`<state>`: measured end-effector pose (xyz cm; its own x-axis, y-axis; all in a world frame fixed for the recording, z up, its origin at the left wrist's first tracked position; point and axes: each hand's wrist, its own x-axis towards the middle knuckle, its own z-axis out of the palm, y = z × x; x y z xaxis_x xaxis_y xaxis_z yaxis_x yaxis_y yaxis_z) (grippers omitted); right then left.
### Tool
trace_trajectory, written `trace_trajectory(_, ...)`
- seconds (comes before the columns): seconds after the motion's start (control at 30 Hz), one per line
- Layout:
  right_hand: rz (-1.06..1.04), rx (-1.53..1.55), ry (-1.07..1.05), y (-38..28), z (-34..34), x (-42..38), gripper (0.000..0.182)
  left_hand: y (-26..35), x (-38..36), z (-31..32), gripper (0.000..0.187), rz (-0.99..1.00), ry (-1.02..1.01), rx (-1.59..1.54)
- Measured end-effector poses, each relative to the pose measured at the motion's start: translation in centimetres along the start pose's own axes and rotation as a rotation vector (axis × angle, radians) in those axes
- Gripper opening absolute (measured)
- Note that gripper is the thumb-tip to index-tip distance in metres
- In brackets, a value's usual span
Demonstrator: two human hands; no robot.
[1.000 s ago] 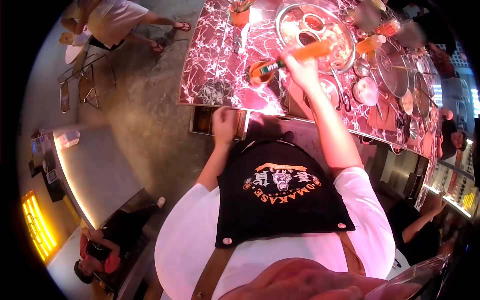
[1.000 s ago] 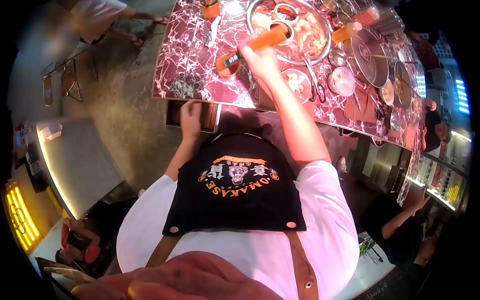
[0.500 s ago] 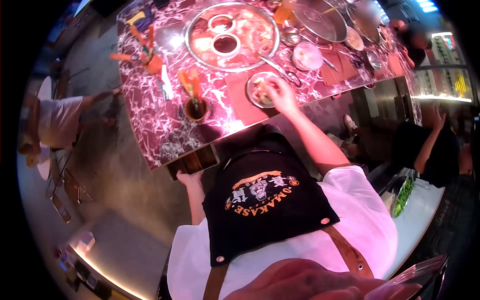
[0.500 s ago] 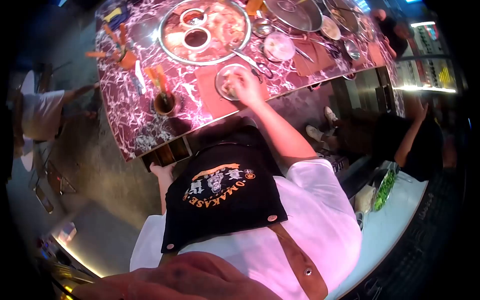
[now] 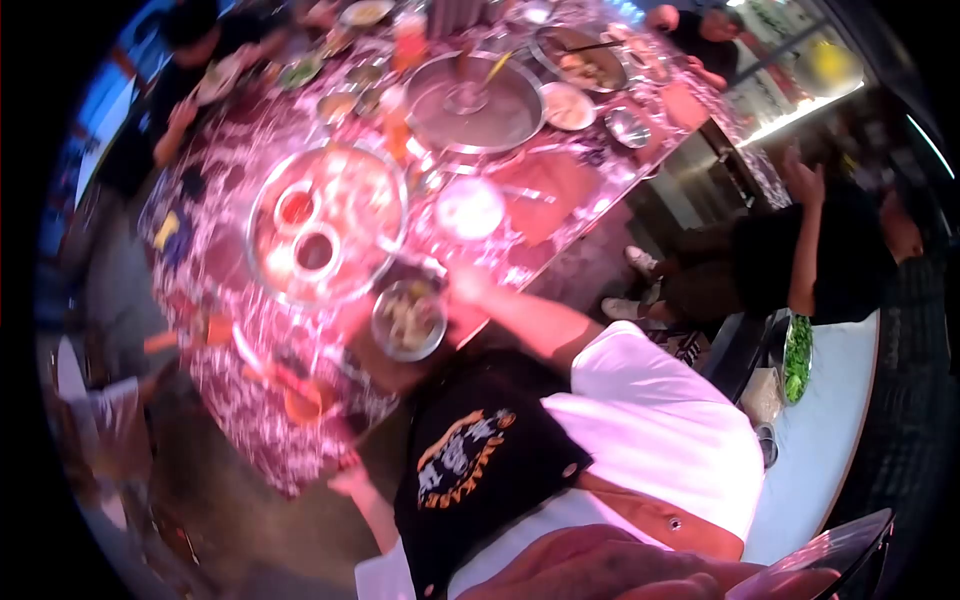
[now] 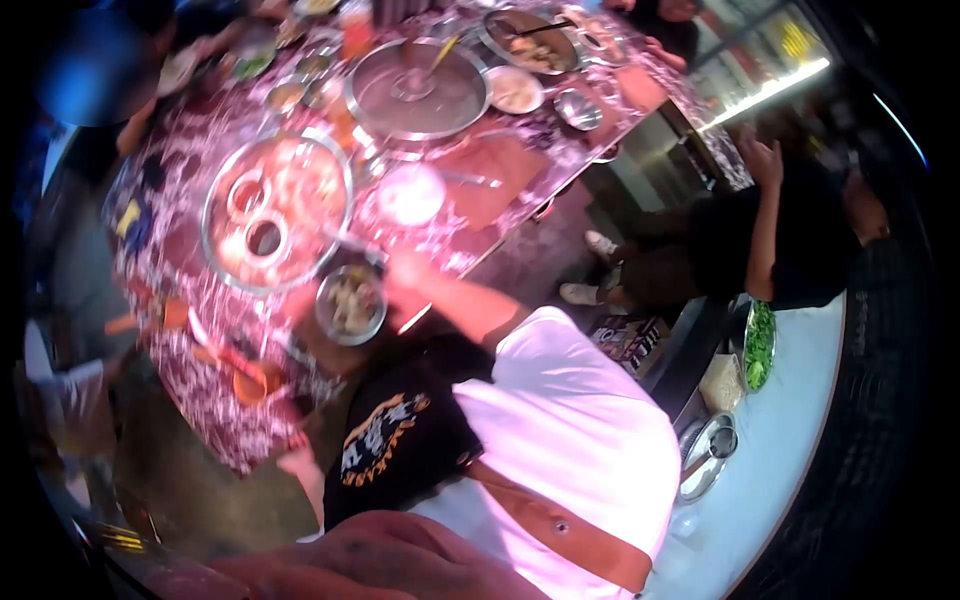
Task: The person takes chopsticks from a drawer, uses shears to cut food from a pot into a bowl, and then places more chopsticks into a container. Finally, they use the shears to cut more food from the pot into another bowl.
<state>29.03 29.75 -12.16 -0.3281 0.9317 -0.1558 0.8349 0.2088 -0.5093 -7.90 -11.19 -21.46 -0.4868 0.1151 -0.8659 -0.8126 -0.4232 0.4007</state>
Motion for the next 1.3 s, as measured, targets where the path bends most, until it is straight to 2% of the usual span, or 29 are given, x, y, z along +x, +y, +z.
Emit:
trace_trajectory(0.03, 0.139, 0.038, -0.192, -3.6, -5.1, -1.1, 0.047, -1.3, -0.8, 0.1, 0.058, 0.049, 0.035, 0.026)
trace_trajectory(0.07, 0.070, -0.023, -0.190, -2.2, -3.7, -0.3, 0.045, -2.4, -0.8, -0.2, 0.057, 0.035, -0.006, 0.042)
trace_trajectory(0.1, -0.005, -0.083, -0.195, -0.9, -2.5, 0.8, 0.044, -3.3, 0.6, -1.8, 0.049, -0.020, -0.253, 0.210)
trace_trajectory(0.13, 0.004, -0.063, -0.237, -1.0, -3.5, 1.2, 0.044, -5.4, -0.6, -0.4, 0.038, 0.002, -0.078, 0.222)
trace_trajectory(0.17, 0.012, -0.040, -0.285, -1.2, -4.1, 1.5, 0.044, -6.7, -4.7, 2.1, 0.028, -0.083, -0.112, 0.424)
trace_trajectory(0.23, 0.007, 0.015, -0.281, 0.3, -3.0, 2.3, 0.044, -10.7, -10.6, 5.9, 0.024, 0.046, -0.133, 0.672)
trace_trajectory(0.3, -0.017, 0.293, -0.286, 1.6, -2.1, 2.9, 0.028, -12.8, -13.0, 9.1, 0.022, 0.209, -0.294, 1.024)
trace_trajectory(0.33, -0.023, 0.300, -0.278, 1.5, -2.7, 2.8, 0.028, -13.6, -17.5, 12.1, 0.019, 0.300, -0.320, 1.157)
trace_trajectory(0.37, 0.142, 0.643, -0.503, 1.4, -3.7, 2.5, 0.021, -14.2, -16.6, 12.8, 0.019, 0.312, -0.324, 1.154)
trace_trajectory(0.4, 0.311, 0.988, -0.731, 1.3, -4.3, 2.1, 0.019, -14.8, -14.7, 13.3, 0.017, 0.552, -0.457, 1.193)
trace_trajectory(0.47, 0.351, 1.074, -0.764, 1.9, -3.6, 1.5, 0.019, -15.5, -8.7, 13.8, 0.010, 1.011, -0.729, 1.314)
trace_trajectory(0.5, 0.400, 1.151, -0.794, 2.5, -2.6, 1.2, 0.021, -15.6, -9.3, 14.6, 0.010, 1.018, -0.727, 1.316)
trace_trajectory(0.57, 0.310, 1.118, -0.733, 2.7, -2.5, 0.6, 0.022, -16.9, -11.4, 17.8, 0.011, 0.720, -0.733, 1.484)
trace_trajectory(0.63, 0.338, 1.109, -0.684, 2.8, -2.8, 0.6, 0.020, -17.8, -11.2, 18.9, 0.011, 0.805, -0.742, 1.536)
trace_trajectory(0.73, 0.294, 1.144, -0.726, 3.4, -2.6, 1.0, 0.019, -19.0, -11.9, 18.3, 0.009, 1.035, -0.676, 1.610)
trace_trajectory(0.83, 0.314, 1.120, -0.739, 3.6, -2.7, 1.1, 0.020, -19.3, -9.5, 17.0, 0.009, 1.081, -0.658, 1.461)
trace_trajectory(0.93, 0.261, 1.041, -0.784, 3.9, -2.8, 1.3, 0.015, -19.4, -9.5, 16.9, 0.011, 1.085, -0.631, 1.432)
trace_trajectory(1.2, 0.287, 1.072, -0.831, 4.2, -2.4, 2.0, 0.013, -19.8, -9.4, 17.1, 0.015, 1.100, -0.531, 1.455)
trace_trajectory(1.27, 0.256, 1.010, -0.747, 4.0, -2.1, 2.0, 0.013, -19.8, -9.2, 16.7, 0.021, 1.385, -0.612, 1.456)
trace_trajectory(1.3, 0.252, 0.960, -0.775, 4.2, -0.9, 2.1, 0.018, -19.5, -10.7, 17.1, 0.026, 1.216, -0.459, 1.647)
